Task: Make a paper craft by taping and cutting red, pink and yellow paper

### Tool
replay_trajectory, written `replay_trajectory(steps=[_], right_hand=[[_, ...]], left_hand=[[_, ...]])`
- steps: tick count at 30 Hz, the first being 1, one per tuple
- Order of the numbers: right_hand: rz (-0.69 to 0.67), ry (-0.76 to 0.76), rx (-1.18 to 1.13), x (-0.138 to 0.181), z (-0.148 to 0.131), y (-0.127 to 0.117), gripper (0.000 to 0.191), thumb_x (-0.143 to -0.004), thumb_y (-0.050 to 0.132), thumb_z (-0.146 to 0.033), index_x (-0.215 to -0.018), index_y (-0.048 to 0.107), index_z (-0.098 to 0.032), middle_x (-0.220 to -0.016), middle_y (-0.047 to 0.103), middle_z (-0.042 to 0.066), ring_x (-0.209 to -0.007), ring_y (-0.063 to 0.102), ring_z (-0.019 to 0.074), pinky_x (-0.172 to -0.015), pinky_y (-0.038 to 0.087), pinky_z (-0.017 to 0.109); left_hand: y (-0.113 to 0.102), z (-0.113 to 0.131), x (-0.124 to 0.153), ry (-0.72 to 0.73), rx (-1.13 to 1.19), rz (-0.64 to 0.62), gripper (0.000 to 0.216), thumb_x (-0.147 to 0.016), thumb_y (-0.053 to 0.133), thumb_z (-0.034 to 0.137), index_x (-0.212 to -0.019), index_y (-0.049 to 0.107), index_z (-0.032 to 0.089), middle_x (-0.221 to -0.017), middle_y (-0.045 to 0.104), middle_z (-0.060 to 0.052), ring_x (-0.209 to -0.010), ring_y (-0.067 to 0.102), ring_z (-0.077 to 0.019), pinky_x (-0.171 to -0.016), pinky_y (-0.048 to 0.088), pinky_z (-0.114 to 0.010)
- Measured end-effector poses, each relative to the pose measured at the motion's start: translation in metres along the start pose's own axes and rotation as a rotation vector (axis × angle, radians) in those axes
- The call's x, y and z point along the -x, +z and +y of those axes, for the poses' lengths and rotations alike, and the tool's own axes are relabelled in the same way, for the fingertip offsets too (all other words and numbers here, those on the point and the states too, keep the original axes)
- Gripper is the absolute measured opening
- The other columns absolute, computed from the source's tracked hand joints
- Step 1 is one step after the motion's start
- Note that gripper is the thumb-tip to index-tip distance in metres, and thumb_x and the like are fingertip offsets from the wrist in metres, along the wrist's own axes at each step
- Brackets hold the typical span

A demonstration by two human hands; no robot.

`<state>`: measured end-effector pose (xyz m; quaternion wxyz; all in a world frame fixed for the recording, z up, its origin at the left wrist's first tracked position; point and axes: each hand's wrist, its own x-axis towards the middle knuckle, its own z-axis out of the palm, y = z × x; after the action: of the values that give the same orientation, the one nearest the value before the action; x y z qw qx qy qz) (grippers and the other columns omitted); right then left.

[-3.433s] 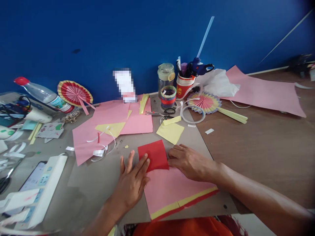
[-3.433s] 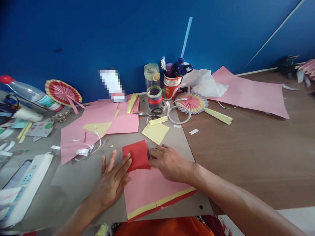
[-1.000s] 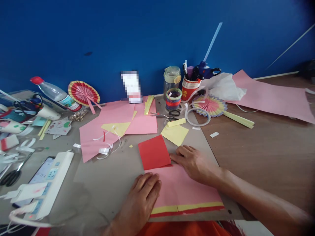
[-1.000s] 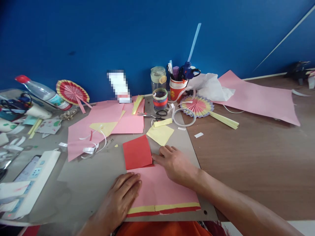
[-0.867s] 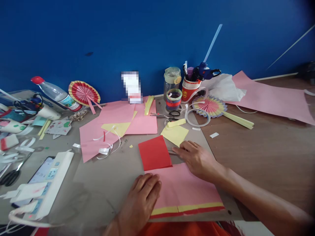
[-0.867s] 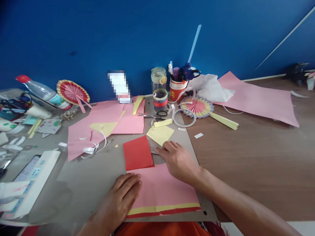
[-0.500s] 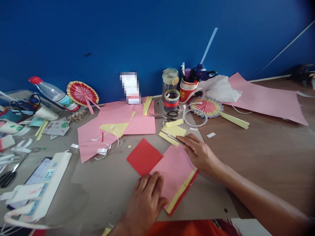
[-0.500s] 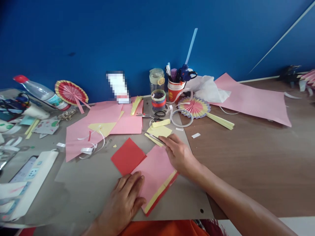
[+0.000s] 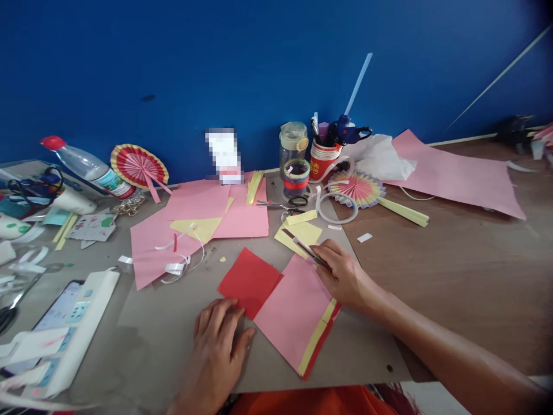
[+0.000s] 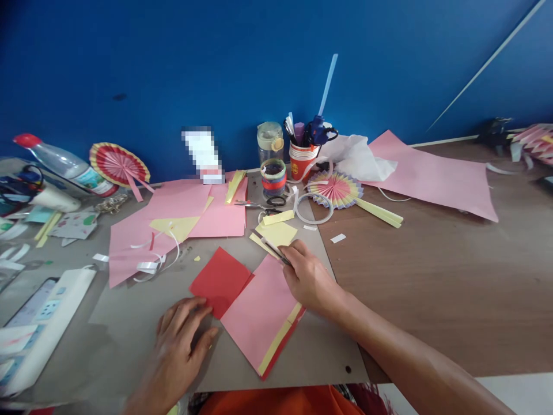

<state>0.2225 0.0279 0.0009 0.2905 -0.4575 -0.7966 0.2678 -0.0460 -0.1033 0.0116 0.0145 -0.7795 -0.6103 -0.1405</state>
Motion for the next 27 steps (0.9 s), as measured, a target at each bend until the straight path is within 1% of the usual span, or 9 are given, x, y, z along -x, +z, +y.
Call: replay_trajectory(steps=[2,4,10,14,16,18,21,25,27], right_hand=[[-0.015,0.024,0.007,-0.002,-0.001,0.000,0.024,-0.083,0.044,-0.011,-0.102,0.056,-0.019,-0.093,0.052,0.007,-0.080,0.057,0.0188,-0.075,0.049,0.033],[-0.010,-0.004,0.013,-0.004,-0.003,0.000,0.022,-0.080,0.044,-0.009,-0.096,0.056,-0.019,-0.094,0.052,0.007,-0.081,0.057,0.0186,-0.074,0.049,0.031],[-0.107,0.042,0.230,-0.009,-0.008,0.000,0.020,-0.076,0.043,-0.005,-0.089,0.053,-0.017,-0.104,0.052,0.010,-0.081,0.057,0.0177,-0.071,0.047,0.029],[-0.197,0.046,0.309,-0.008,-0.012,0.001,0.018,-0.079,0.042,-0.008,-0.092,0.054,-0.015,-0.106,0.053,0.012,-0.083,0.057,0.0184,-0.070,0.046,0.029],[-0.196,0.028,0.297,-0.007,-0.013,0.001,0.018,-0.079,0.043,-0.008,-0.091,0.054,-0.015,-0.104,0.054,0.011,-0.084,0.057,0.0188,-0.070,0.046,0.028],[-0.190,0.018,0.281,-0.005,-0.016,0.001,0.019,-0.077,0.043,-0.006,-0.090,0.053,-0.016,-0.102,0.055,0.011,-0.083,0.057,0.0183,-0.071,0.046,0.028],[-0.186,0.008,0.243,-0.004,-0.022,-0.001,0.020,-0.073,0.045,-0.004,-0.087,0.052,-0.018,-0.098,0.056,0.008,-0.079,0.057,0.0168,-0.068,0.046,0.026],[-0.187,0.104,0.153,-0.005,-0.030,-0.015,0.017,-0.073,0.046,-0.004,-0.076,0.051,-0.019,-0.086,0.059,0.004,-0.075,0.057,0.0144,-0.067,0.045,0.022],[-0.166,0.173,0.163,-0.006,-0.029,-0.024,0.015,-0.078,0.044,-0.007,-0.078,0.053,-0.019,-0.082,0.060,0.003,-0.074,0.058,0.0151,-0.067,0.044,0.023]], left_hand=[[0.000,0.004,0.003,-0.024,0.024,0.017,0.017,-0.090,0.050,0.030,-0.098,0.062,0.021,-0.102,0.063,-0.008,-0.095,0.058,-0.0240,-0.084,0.044,-0.040],[0.002,0.005,0.004,-0.008,0.037,0.043,0.017,-0.089,0.051,0.032,-0.097,0.062,0.022,-0.100,0.064,-0.007,-0.092,0.059,-0.0233,-0.083,0.043,-0.039],[0.017,-0.008,-0.003,0.019,-0.034,0.150,0.040,-0.086,0.052,0.037,-0.124,0.053,0.022,-0.111,0.066,-0.010,-0.099,0.061,-0.0288,-0.084,0.041,-0.044],[0.022,-0.008,-0.006,-0.003,0.194,0.120,0.057,-0.086,0.053,0.040,-0.139,0.038,0.027,-0.123,0.062,-0.011,-0.109,0.059,-0.0312,-0.086,0.048,-0.047],[0.024,-0.003,-0.010,-0.128,0.458,0.055,0.056,-0.088,0.051,0.039,-0.141,0.034,0.031,-0.132,0.056,-0.010,-0.118,0.055,-0.0304,-0.087,0.051,-0.045],[0.027,0.000,-0.015,-0.331,0.779,0.115,0.054,-0.091,0.046,0.040,-0.142,0.030,0.032,-0.138,0.050,-0.010,-0.122,0.052,-0.0299,-0.088,0.053,-0.045],[0.031,-0.003,-0.027,-0.590,1.144,0.211,0.062,-0.088,0.052,0.044,-0.143,0.024,0.033,-0.141,0.046,-0.011,-0.113,0.060,-0.0281,-0.084,0.056,-0.041],[0.025,-0.010,-0.041,-0.737,1.413,0.059,0.088,-0.076,0.069,0.047,-0.146,0.019,0.028,-0.117,0.065,-0.011,-0.098,0.067,-0.0279,-0.078,0.058,-0.038],[0.018,-0.009,-0.047,-0.771,1.477,0.044,0.094,-0.072,0.072,0.048,-0.146,0.019,0.025,-0.102,0.071,-0.008,-0.092,0.069,-0.0271,-0.075,0.058,-0.036]])
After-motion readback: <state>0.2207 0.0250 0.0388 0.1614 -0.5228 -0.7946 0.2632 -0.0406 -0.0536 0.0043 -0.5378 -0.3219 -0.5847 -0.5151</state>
